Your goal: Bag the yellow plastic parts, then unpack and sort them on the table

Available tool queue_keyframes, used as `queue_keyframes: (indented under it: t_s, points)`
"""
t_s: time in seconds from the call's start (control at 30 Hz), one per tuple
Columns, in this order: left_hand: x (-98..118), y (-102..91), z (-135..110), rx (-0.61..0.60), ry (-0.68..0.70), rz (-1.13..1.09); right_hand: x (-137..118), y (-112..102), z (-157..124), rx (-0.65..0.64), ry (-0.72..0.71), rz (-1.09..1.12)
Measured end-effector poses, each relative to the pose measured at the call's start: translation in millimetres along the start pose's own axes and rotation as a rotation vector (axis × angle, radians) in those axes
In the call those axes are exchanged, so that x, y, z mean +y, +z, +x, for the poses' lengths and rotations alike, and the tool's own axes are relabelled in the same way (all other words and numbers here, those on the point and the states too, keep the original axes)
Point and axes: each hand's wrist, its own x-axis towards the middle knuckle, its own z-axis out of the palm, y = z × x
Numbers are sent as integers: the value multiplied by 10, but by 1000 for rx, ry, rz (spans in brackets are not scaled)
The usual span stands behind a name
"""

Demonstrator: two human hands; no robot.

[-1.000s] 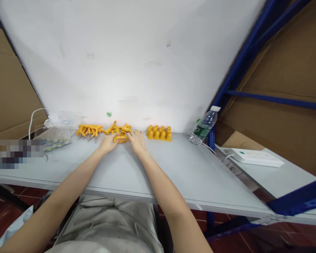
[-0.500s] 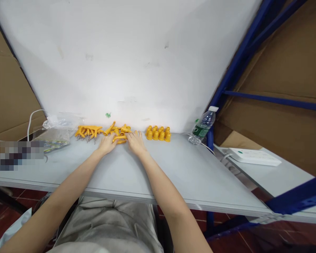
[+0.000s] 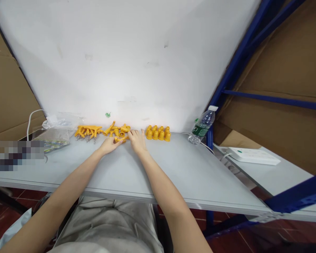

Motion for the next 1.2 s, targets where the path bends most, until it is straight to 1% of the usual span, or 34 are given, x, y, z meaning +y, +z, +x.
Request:
queue_keyframes:
  t_s: [0.1, 0.27, 0.33, 0.4, 0.5, 0.57, 0.67, 0.8, 0.87, 0.97, 1.03, 1.2]
  points:
    - [-12, 28, 31, -7, 5, -105, 33, 1, 4, 26, 30, 6]
    - [37, -40, 69, 99, -49, -396, 53, 11, 9, 52, 55, 24]
    - [61, -81, 85, 160, -103, -498, 58, 14, 5, 63, 60, 31]
    - [73, -111, 104, 227, -184, -591, 63, 12, -3, 65, 61, 37]
    - [65, -139, 132, 358, -286, -691, 62, -1, -13, 50, 64, 51]
    - [45, -155, 149, 448, -319, -736, 58, -10, -16, 32, 75, 59]
    - [5, -175, 172, 548, -336, -812, 62, -21, -17, -4, 119, 58]
    - [-55, -184, 203, 650, -359, -916, 125, -36, -24, -71, 243, 38]
    - [-81, -184, 211, 660, -380, -969, 190, -37, -31, -92, 328, 31]
    - [-101, -191, 210, 608, -409, -1030, 325, -10, -46, -91, 456, 60]
    - [-99, -200, 203, 578, -433, -1046, 430, 37, -60, -77, 520, 91]
    - [-63, -224, 186, 567, -472, -1081, 655, 193, -111, -62, 664, 118]
